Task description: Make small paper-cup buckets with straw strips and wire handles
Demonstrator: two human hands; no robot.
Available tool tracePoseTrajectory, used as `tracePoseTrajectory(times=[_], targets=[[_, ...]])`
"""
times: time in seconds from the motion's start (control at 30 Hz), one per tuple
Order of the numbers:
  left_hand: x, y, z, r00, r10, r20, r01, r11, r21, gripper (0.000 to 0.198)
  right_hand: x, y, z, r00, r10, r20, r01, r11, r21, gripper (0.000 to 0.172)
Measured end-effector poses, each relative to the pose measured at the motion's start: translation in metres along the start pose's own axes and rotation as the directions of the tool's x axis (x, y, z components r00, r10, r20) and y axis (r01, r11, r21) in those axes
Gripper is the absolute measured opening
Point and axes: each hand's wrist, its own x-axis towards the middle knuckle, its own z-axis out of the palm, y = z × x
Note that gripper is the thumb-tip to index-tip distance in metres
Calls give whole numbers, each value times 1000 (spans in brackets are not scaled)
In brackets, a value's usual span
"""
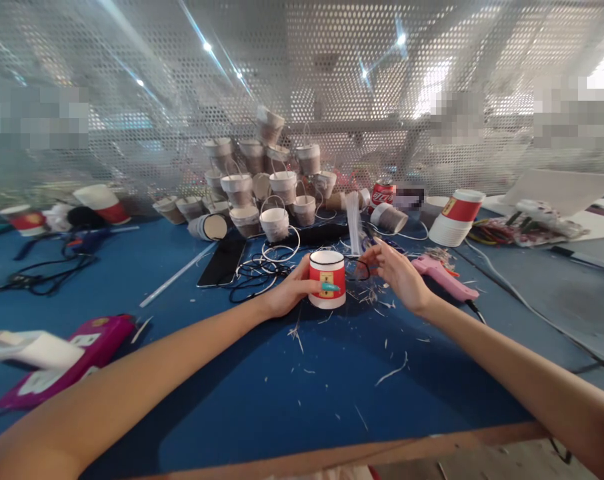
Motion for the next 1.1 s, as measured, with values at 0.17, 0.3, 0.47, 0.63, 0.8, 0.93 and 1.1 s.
tracePoseTrajectory(times=[0.17,0.3,0.47,0.63,0.8,0.93,1.1], targets=[[1,1,-1,997,3,-78,-6,999,-36,58,-1,5,-5,970,-223,-97,173,914,-367,36],[2,4,0,990,-21,-139,12,998,-69,61,1,0,-13,893,-400,-206,116,647,-753,24],[3,7,1,986,-14,-169,-4,994,-105,55,-2,-3,-26,870,-431,-239,-95,329,-939,20],[5,6,4,973,56,-223,-66,997,-36,54,-8,-11,-34,838,-457,-299,-227,207,-952,34],[6,3,5,917,251,-309,-201,962,183,68,-9,-32,-23,826,-546,-138,30,287,-957,26],[7,1,5,909,301,-290,-232,941,248,76,-16,-41,-10,834,-534,140,432,473,-768,34],[7,0,4,874,386,-296,-247,876,414,69,-24,-33,3,896,-295,332,409,840,-357,37]])
